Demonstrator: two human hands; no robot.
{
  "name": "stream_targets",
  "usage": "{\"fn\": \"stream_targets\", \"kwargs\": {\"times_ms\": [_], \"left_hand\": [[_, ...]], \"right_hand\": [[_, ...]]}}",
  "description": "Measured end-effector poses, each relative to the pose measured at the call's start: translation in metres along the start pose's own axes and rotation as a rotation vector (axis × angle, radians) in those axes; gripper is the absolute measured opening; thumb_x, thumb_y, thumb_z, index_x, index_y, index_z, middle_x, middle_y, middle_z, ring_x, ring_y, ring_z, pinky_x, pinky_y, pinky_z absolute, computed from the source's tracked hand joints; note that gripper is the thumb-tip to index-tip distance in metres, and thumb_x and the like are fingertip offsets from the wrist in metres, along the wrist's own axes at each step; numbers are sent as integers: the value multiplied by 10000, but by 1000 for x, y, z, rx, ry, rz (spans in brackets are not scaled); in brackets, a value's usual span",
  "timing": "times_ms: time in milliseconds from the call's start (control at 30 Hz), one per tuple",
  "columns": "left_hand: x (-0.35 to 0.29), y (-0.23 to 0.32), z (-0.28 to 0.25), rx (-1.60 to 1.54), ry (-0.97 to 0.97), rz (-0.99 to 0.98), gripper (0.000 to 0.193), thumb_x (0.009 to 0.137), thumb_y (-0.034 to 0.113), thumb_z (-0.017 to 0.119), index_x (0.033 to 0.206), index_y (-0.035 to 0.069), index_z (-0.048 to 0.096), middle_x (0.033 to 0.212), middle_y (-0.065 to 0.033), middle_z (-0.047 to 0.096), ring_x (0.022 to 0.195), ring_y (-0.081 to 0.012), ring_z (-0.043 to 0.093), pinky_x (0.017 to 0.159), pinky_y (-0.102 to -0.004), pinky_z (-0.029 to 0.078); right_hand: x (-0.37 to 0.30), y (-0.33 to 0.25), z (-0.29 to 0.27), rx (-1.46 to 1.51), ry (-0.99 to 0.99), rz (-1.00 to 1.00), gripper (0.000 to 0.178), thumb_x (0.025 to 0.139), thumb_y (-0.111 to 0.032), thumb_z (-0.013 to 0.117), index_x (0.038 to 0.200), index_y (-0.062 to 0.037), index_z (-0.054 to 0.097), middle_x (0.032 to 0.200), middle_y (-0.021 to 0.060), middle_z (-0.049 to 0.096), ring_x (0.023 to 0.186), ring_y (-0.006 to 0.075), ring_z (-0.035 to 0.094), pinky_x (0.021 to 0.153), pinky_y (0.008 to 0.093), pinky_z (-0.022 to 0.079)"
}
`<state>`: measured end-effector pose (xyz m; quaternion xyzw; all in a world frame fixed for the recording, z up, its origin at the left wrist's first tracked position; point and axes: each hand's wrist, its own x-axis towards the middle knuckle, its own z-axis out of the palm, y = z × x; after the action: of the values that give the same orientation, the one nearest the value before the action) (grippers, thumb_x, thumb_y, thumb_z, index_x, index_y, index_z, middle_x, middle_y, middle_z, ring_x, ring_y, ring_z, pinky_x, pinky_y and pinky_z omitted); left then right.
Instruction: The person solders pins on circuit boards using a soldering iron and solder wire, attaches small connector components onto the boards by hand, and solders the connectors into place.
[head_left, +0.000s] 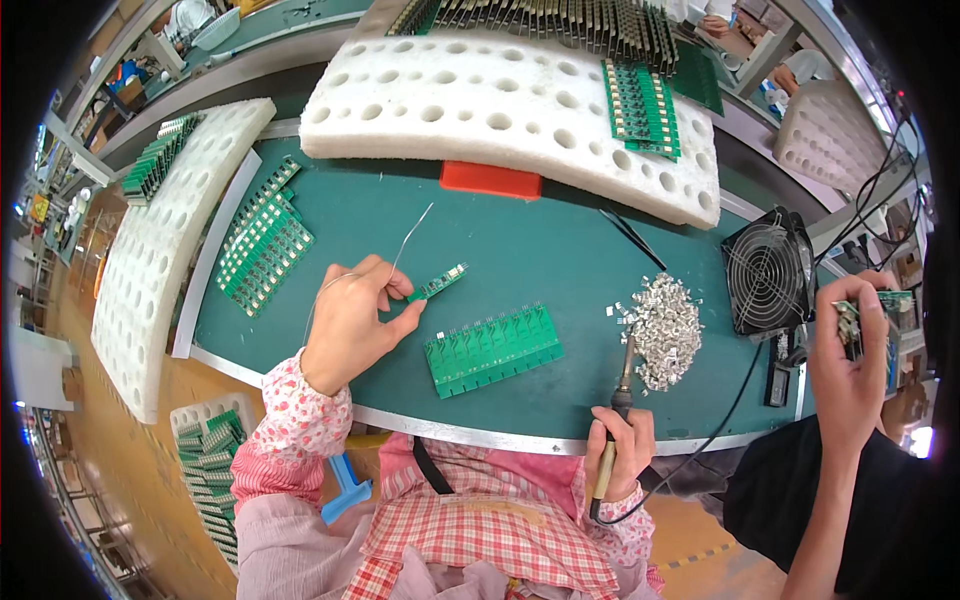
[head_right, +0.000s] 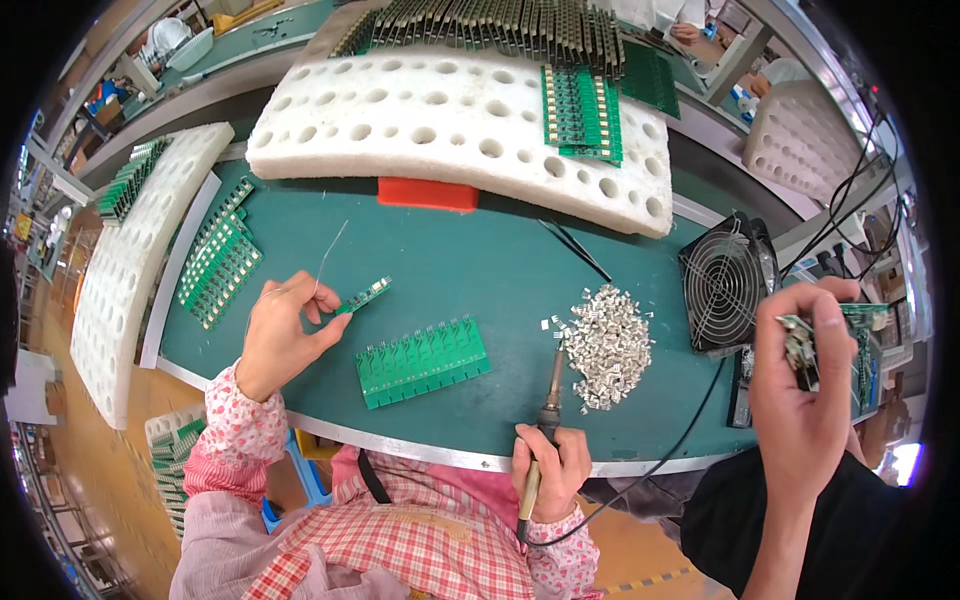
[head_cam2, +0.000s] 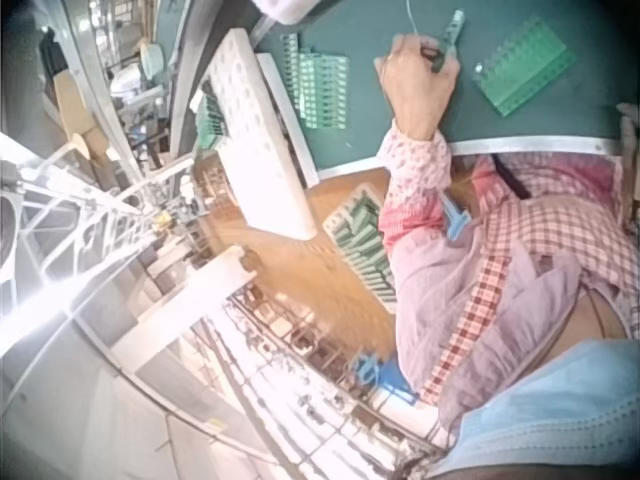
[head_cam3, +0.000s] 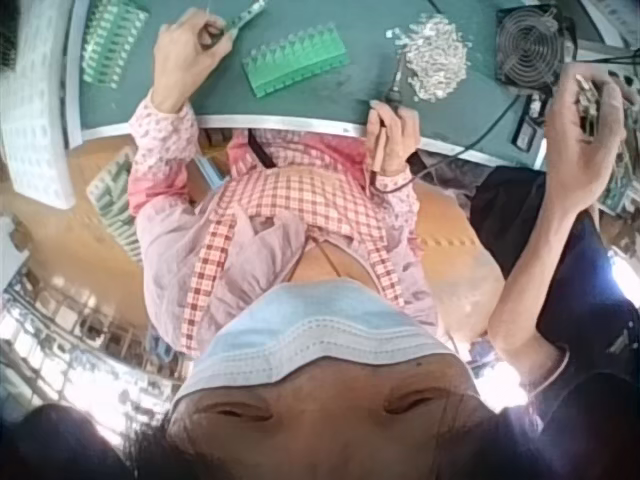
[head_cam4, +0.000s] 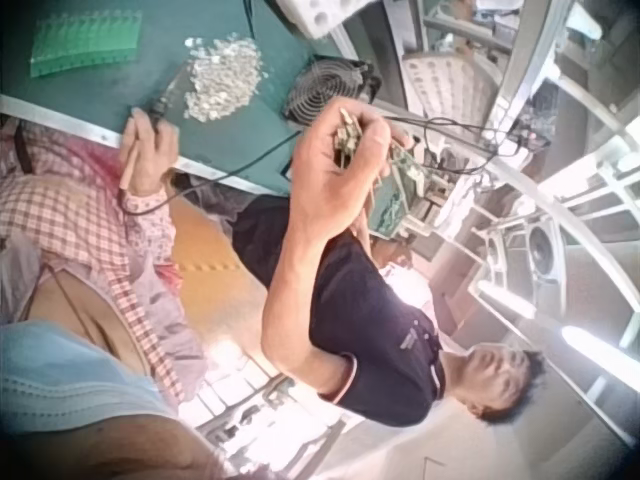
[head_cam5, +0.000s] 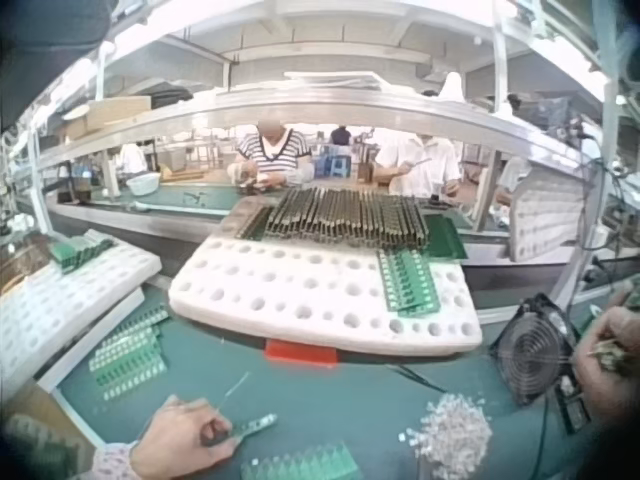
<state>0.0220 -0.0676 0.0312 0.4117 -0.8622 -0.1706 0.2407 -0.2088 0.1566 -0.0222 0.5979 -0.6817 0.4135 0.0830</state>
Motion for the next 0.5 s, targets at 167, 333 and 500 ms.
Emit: {"fn": "stream_targets", "kwargs": {"times_ms": [167,333,500], "left_hand": [[26,27,-22,-146,-39,14,170,701,51,742,799,27,606,755,-46,619,645,-135,568,696,-271,425],[79,71,-64,-359,126,167,134,732,41,724,799,10,612,725,-26,610,645,-86,543,651,-242,447],[172,154,-95,-386,354,549,116,777,62,699,814,-8,614,730,-28,627,674,-81,563,622,-232,455]], "right_hand": [[4,3,-5,-2,36,-9,226,713,-36,705,927,-96,669,760,77,469,633,255,508,529,344,415],[2,3,-5,60,53,-10,268,678,-46,734,924,-136,678,722,58,504,626,246,532,521,352,434],[-7,8,-5,58,70,-36,214,717,-87,741,917,-118,672,703,48,509,599,227,537,509,327,443]]}}
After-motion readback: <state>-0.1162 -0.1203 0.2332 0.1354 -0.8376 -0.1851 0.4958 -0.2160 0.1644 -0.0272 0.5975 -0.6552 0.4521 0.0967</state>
